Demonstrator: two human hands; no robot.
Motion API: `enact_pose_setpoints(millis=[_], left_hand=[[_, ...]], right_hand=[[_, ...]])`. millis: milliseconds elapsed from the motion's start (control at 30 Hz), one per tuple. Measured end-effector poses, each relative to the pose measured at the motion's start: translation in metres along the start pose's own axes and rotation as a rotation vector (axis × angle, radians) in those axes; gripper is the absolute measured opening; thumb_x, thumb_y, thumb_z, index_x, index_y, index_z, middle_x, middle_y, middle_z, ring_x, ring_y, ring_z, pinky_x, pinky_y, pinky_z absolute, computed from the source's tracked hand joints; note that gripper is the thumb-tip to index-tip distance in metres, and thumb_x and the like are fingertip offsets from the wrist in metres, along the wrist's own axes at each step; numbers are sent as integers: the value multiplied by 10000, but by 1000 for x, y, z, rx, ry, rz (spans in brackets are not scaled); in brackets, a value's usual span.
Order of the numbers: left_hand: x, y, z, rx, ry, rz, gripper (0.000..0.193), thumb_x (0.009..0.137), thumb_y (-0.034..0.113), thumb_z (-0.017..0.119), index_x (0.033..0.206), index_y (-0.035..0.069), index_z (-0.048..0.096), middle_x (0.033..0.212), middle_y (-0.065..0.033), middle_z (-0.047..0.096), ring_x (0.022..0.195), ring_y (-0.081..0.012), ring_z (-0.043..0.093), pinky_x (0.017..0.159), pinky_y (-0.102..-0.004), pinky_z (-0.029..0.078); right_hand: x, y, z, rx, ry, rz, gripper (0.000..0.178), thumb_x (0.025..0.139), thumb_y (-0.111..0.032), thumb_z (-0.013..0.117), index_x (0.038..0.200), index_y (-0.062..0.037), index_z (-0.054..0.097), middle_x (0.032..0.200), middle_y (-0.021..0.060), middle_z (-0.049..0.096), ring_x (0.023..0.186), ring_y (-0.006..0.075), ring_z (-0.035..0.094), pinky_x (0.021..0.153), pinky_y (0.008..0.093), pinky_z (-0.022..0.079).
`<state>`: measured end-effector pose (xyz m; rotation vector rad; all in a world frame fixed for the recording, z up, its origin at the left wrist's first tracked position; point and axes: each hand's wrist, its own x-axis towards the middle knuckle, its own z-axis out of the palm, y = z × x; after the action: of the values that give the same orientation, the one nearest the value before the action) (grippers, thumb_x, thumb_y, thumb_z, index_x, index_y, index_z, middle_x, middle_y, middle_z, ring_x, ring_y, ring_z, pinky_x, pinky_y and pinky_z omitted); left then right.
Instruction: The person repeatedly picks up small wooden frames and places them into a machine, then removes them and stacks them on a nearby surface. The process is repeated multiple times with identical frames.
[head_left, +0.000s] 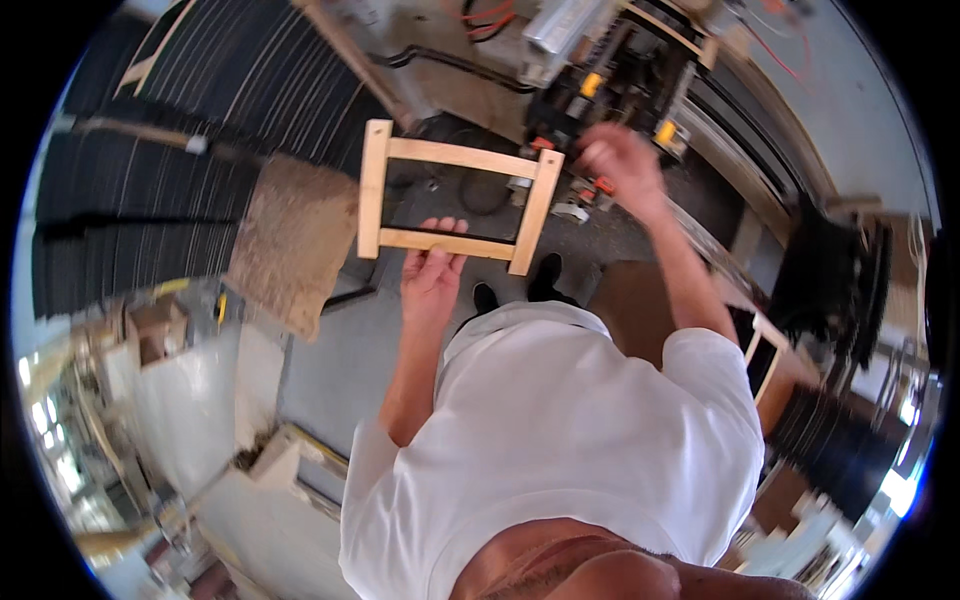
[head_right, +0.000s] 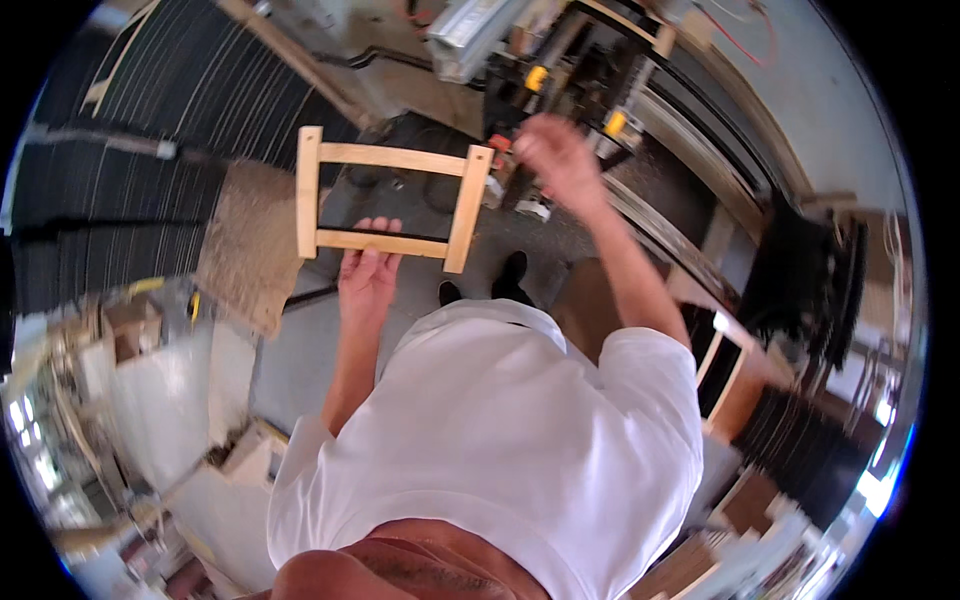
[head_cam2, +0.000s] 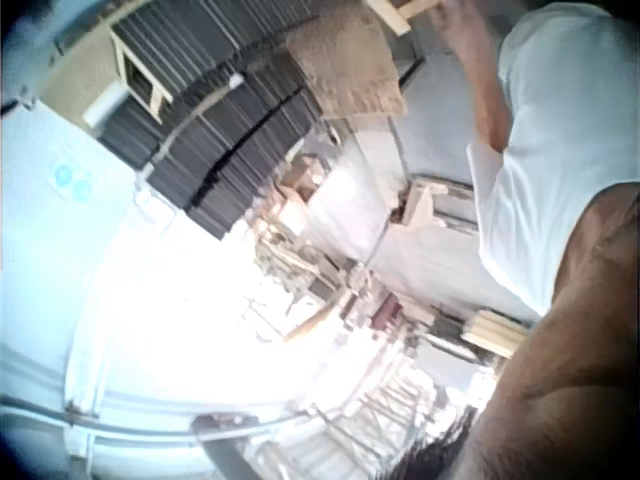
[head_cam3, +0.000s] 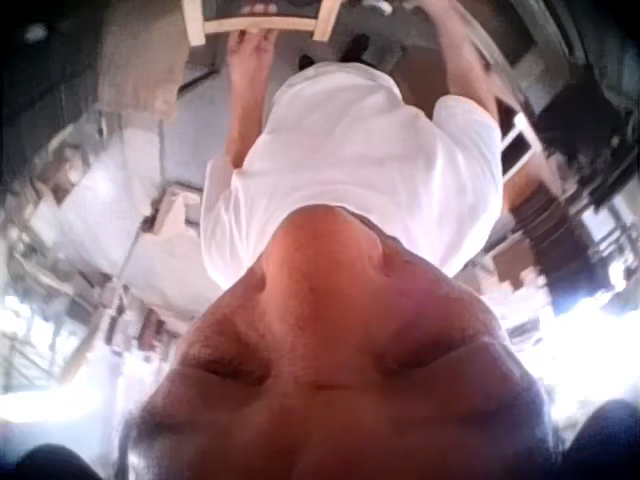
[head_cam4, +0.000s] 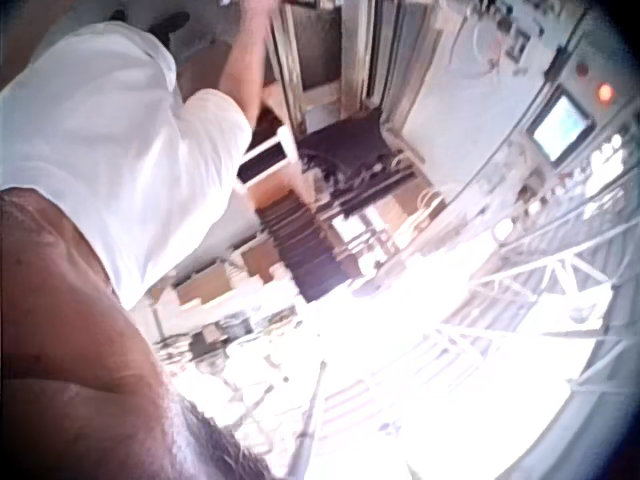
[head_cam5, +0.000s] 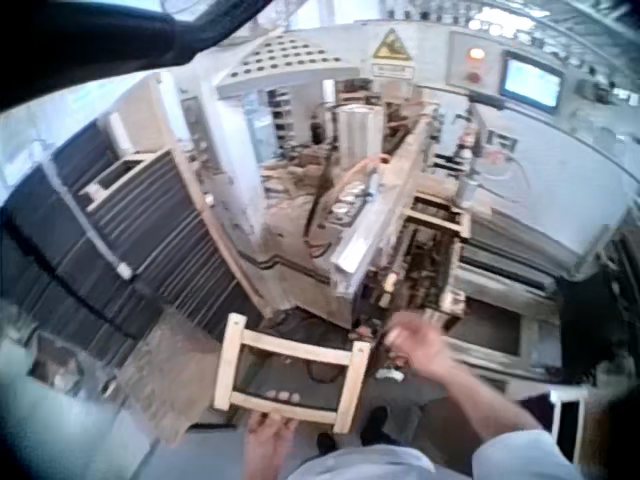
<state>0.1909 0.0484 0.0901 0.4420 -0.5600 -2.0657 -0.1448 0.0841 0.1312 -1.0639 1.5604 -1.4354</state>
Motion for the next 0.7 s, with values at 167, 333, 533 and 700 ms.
enact_pose_setpoints(millis=[167,333,533,700], left_hand=[[5,15,-12,-12,-45,-125,396,965,-13,477,1352,68,485,1351,-107,553,1324,-306,459,1113,-465,377],[0,26,-12,56,-39,-159,373,980,3,458,1347,66,482,1367,-106,536,1318,-307,463,1113,-472,380],[-10,30,4,232,26,-155,321,989,69,499,1310,64,501,1282,-130,577,1204,-276,556,1030,-450,471],[-17,26,8,451,29,-20,278,987,140,539,1239,24,525,1155,-134,618,1042,-239,635,924,-424,548]], right_hand=[[-77,-4,83,90,-226,201,429,914,-205,675,1249,5,509,991,29,645,814,64,559,673,232,466],[-86,-2,94,81,-156,247,341,912,-221,679,1150,-9,555,877,10,643,732,62,541,623,243,456],[-79,3,96,158,-157,225,292,907,-209,683,1096,-13,576,892,17,648,745,70,559,623,250,458],[-71,-3,97,201,-213,173,295,908,-151,672,1123,12,553,942,38,643,872,77,572,760,267,485]])
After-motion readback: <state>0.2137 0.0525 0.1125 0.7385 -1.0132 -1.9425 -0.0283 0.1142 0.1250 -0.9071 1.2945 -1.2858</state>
